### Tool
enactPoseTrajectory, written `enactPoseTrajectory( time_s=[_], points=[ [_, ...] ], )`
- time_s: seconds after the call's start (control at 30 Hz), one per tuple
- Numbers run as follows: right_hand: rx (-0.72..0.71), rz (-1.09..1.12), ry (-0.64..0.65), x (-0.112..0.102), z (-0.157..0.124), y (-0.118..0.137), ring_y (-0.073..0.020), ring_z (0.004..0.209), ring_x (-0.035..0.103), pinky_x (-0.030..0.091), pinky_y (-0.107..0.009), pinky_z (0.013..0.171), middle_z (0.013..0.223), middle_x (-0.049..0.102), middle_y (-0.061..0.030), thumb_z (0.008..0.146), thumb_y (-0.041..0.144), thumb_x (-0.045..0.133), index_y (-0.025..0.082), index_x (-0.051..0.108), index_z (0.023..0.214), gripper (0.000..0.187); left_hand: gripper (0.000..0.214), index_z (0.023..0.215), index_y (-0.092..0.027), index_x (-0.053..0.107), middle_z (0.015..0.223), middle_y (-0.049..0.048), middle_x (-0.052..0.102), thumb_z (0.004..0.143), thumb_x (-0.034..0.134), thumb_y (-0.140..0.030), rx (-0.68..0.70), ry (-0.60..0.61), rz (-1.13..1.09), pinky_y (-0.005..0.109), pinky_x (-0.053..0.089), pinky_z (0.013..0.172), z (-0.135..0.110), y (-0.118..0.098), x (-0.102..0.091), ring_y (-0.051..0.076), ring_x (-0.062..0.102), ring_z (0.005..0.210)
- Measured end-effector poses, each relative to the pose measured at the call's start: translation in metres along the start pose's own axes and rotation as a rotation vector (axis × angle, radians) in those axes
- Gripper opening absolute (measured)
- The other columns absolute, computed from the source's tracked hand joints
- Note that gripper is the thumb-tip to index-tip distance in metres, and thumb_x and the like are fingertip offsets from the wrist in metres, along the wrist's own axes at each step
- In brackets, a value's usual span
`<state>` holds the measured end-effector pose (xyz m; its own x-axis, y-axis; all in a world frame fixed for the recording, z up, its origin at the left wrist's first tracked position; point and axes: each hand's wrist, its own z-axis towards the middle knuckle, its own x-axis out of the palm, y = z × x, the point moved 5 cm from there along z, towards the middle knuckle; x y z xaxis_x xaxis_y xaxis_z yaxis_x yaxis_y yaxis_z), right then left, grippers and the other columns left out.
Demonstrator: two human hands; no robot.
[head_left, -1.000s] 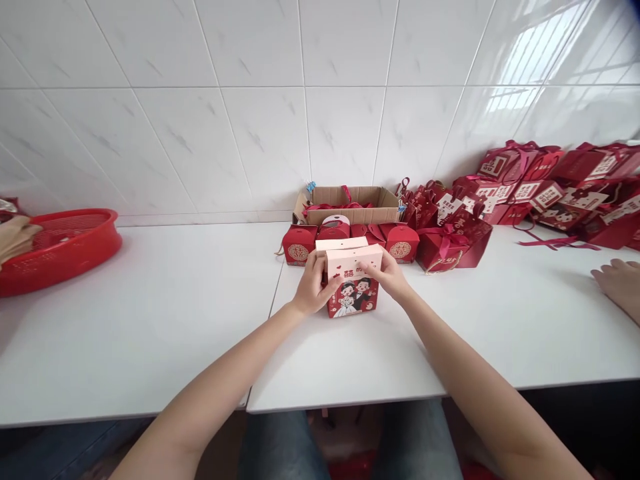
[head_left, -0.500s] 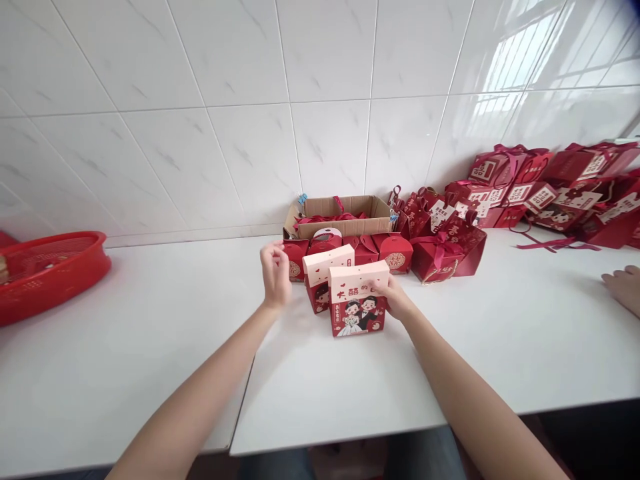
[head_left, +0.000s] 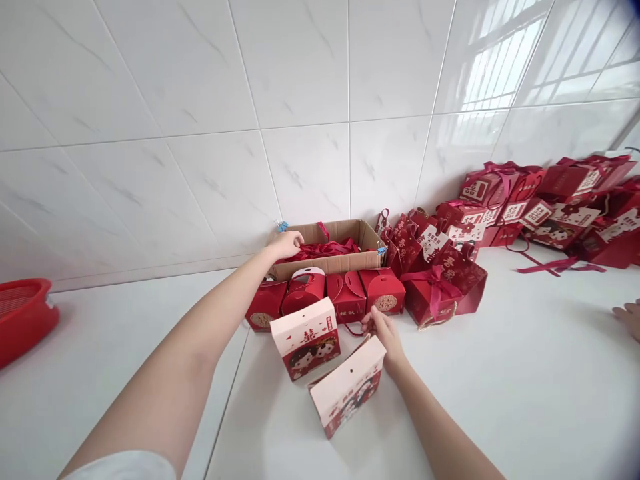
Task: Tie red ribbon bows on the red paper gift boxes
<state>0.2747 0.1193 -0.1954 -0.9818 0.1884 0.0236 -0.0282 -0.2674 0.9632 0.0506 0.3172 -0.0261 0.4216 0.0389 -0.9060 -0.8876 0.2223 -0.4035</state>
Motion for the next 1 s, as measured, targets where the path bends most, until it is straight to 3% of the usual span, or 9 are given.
enactPoseTrajectory(
  time_s=[0.1,0.27,0.47,0.6,0.77,0.87,1.0],
  points=[
    [0.032,0.004,0.011,0.004,-0.002,-0.005,-0.0187,0.047,0.059,0.033,-0.035,0.043,0.058,0.066,-0.0096,0.087,0.058,0.042,0.033,0.065,0.065,0.04,0.031,0.082,-0.021,0.066,0.101,0.0047,0.069,0.056,0.061,-0.005,0.083,0.084,0.093,0.023,0.046,0.068,0.021,-0.013,0.015,0.019,0.063,0.085],
    [0.042,-0.013,0.018,0.007,-0.002,-0.006,-0.0198,0.051,0.06,0.035,-0.034,0.043,0.058,0.064,-0.0085,0.088,0.053,0.045,0.034,0.064,0.064,0.036,0.025,0.085,-0.02,0.065,0.097,0.0062,0.07,0.063,0.056,-0.012,0.14,0.159,0.168,0.024,0.046,0.065,0.044,-0.027,0.029,0.019,0.064,0.083],
    [0.076,-0.014,0.043,0.009,-0.003,-0.007,-0.0195,0.052,0.059,0.035,-0.034,0.044,0.056,0.063,-0.0077,0.088,0.053,0.045,0.033,0.063,0.063,0.036,0.016,0.079,-0.021,0.067,0.083,0.003,0.071,0.068,0.055,-0.023,0.309,0.285,0.195,0.024,0.045,0.061,0.04,-0.065,0.041,0.017,0.062,0.069],
    [0.116,-0.035,0.066,0.012,-0.003,-0.009,-0.0184,0.054,0.057,0.038,-0.031,0.047,0.057,0.061,-0.0059,0.088,0.056,0.042,0.028,0.061,0.064,0.041,0.024,0.092,-0.022,0.066,0.096,0.0047,0.071,0.073,0.054,-0.03,0.369,0.263,0.217,0.026,0.046,0.068,0.041,-0.101,0.058,0.018,0.063,0.078],
    [0.149,-0.061,0.089,0.017,-0.005,-0.01,-0.0157,0.058,0.053,0.04,-0.028,0.055,0.059,0.057,-0.0028,0.088,0.058,0.041,0.019,0.057,0.065,0.048,0.011,0.064,-0.016,0.065,0.071,0.0122,0.069,0.062,0.069,-0.026,0.282,0.3,0.337,0.035,0.046,0.072,0.051,-0.112,0.09,0.028,0.065,0.077],
    [0.149,-0.058,0.107,0.017,-0.006,-0.005,-0.0158,0.059,0.051,0.038,-0.029,0.057,0.06,0.057,-0.0033,0.089,0.057,0.041,0.018,0.057,0.065,0.048,0.014,0.062,-0.018,0.064,0.063,0.0087,0.065,0.067,0.067,-0.03,0.268,0.282,0.332,0.034,0.045,0.071,0.055,-0.103,0.083,0.026,0.065,0.075],
    [0.153,-0.028,0.137,0.015,-0.007,0.005,-0.0167,0.062,0.054,0.039,-0.033,0.061,0.064,0.061,-0.005,0.089,0.052,0.045,0.022,0.059,0.063,0.042,0.026,0.067,-0.019,0.064,0.063,0.0039,0.063,0.076,0.058,-0.043,0.286,0.237,0.22,0.03,0.043,0.065,0.059,-0.089,0.047,0.021,0.061,0.065]
  ],
)
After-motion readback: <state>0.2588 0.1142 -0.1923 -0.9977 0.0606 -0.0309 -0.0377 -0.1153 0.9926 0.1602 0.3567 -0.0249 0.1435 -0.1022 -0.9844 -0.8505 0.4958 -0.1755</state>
